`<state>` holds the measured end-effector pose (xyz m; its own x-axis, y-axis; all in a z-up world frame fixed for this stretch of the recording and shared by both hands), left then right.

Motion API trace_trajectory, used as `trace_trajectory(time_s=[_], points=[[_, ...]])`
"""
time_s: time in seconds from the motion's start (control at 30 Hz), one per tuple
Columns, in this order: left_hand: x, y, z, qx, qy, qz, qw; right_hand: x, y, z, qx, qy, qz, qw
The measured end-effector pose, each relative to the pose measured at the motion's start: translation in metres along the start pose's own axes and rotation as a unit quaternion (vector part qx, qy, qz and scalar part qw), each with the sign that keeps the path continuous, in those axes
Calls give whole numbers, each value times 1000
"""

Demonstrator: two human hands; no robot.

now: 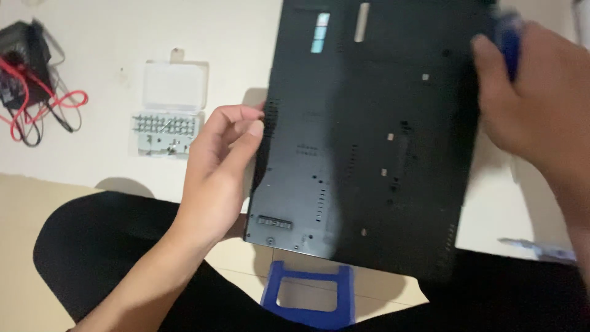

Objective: Disassembling a laptop by removing screws and prying open the bottom casing for repair

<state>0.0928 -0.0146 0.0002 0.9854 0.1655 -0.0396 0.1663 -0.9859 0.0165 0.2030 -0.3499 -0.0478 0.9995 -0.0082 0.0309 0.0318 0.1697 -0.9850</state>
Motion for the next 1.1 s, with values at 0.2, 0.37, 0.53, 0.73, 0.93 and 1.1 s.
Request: trace_trajectory(time_s=[0.2, 0.37, 0.53, 0.73, 0.93, 1.1], points=[[-22, 29, -22, 350, 14, 180, 919, 22, -7, 18, 138, -18, 42, 989], [-43, 40, -3, 490, 79, 402, 769, 42, -1, 11, 216, -52, -20, 975], [-47, 33, -8, 461, 104, 394, 789, 60, 19, -5, 253, -4, 12, 967], [-40, 18, -22, 412, 141, 386, 813, 49, 3, -1, 201, 22, -17, 979], [-28, -5, -25, 428, 109, 340, 830, 19, -16, -19, 58, -19, -83, 995], [-17, -26, -14, 479, 86, 288, 824, -5, -25, -32, -27, 15, -81, 996]])
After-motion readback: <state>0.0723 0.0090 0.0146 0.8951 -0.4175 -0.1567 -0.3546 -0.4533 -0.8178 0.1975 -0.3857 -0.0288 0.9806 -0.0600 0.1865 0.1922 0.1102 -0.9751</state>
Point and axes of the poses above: each hand's wrist, its own x-axis towards the middle knuckle, its own y-axis out of the palm, z = x × y, the point moved 6 cm from there along x, towards the middle knuckle, and after that the axes turned 11 degrees about y, right-handed, at the moved point
